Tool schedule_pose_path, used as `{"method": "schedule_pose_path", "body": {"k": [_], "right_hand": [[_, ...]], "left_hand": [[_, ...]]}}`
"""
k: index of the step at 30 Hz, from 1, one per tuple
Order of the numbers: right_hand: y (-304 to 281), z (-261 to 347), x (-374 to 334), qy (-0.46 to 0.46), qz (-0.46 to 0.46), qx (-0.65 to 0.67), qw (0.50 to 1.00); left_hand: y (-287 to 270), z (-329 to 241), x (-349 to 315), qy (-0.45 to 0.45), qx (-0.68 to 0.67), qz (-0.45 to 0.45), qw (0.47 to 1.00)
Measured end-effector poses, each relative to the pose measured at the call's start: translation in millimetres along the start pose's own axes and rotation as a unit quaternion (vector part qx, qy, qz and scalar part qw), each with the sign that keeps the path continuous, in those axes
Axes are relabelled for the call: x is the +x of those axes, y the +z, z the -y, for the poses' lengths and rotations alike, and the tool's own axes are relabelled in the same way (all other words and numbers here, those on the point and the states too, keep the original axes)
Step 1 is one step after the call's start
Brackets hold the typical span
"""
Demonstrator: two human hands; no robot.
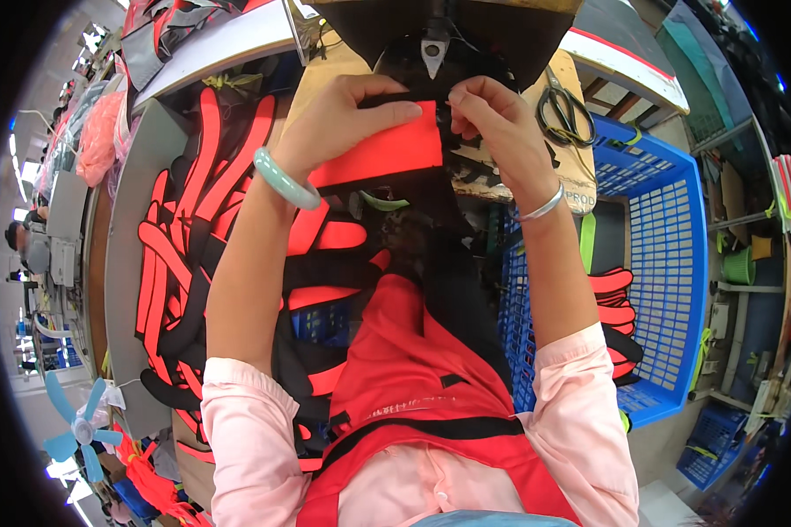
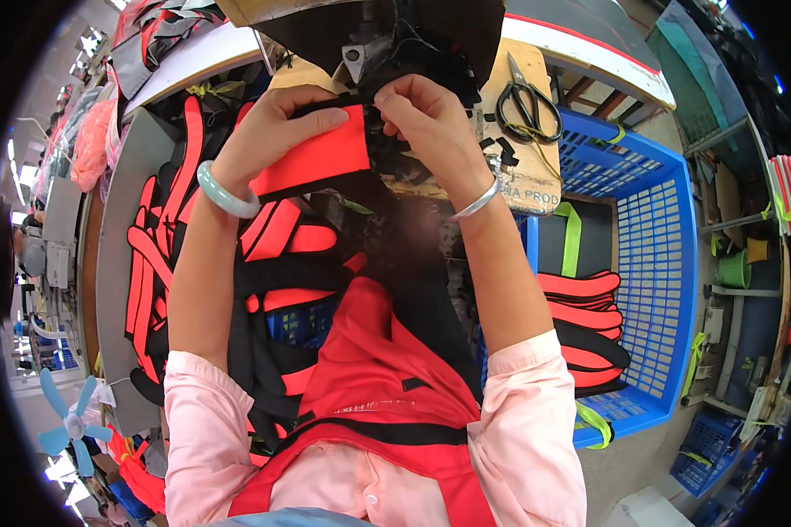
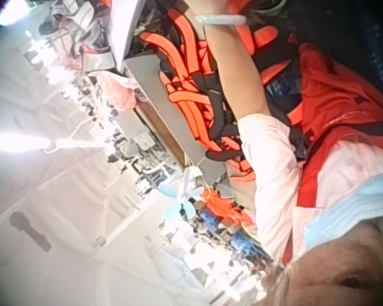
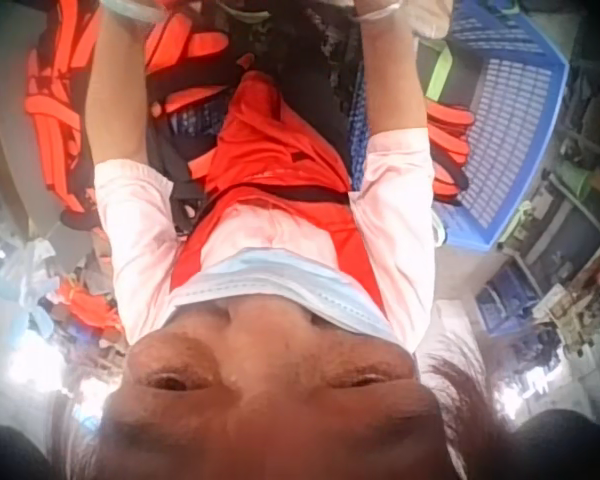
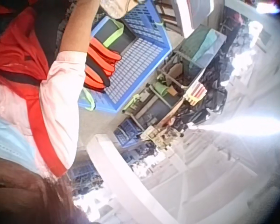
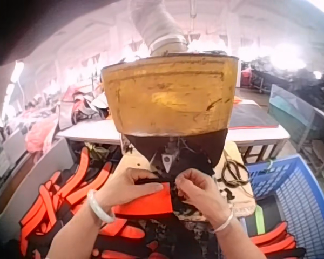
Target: The person sits at a sewing machine in a factory setting and sews red reflective strips onto black fabric pieces. They repeatedly pick up a black fabric piece, align a red strip, feed it through the machine, and place the finished item into a blue crate. The process is repetitive and involves handling multiple identical units.
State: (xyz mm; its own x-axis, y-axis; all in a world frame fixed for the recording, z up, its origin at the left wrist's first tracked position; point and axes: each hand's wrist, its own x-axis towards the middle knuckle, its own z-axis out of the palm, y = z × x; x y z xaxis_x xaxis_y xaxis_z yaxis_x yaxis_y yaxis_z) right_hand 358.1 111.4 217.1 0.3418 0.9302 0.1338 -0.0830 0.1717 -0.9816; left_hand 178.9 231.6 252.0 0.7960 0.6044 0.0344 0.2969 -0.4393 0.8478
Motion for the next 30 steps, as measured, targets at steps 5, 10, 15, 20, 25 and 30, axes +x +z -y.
{"method": "schedule_pose_path", "body": {"k": [5,10,15,20,25,30], "right_hand": [[0.6,-2.2,9.5,0.017,-0.006,0.013,1.000],[2.5,-2.4,12.2,-0.014,-0.008,0.054,0.998],[4.8,-4.1,17.1,-0.024,-0.024,0.062,0.997],[6.5,-6.7,18.3,-0.021,-0.054,0.075,0.995],[-11.9,-5.3,9.5,-0.004,-0.048,0.144,0.988],[-14.9,-37.8,-25.9,0.025,0.156,-0.083,0.984]], "left_hand": [[-5.8,7.8,12.1,-0.030,-0.049,0.020,0.998],[-8.5,7.6,13.0,-0.024,-0.050,0.016,0.998],[-9.5,7.7,16.7,-0.025,-0.021,-0.004,0.999],[-7.4,3.4,19.5,-0.048,-0.113,-0.009,0.992],[-16.3,-1.8,0.9,-0.030,-0.120,-0.038,0.992],[-7.6,-10.4,-42.0,0.002,-0.098,0.081,0.992]]}}
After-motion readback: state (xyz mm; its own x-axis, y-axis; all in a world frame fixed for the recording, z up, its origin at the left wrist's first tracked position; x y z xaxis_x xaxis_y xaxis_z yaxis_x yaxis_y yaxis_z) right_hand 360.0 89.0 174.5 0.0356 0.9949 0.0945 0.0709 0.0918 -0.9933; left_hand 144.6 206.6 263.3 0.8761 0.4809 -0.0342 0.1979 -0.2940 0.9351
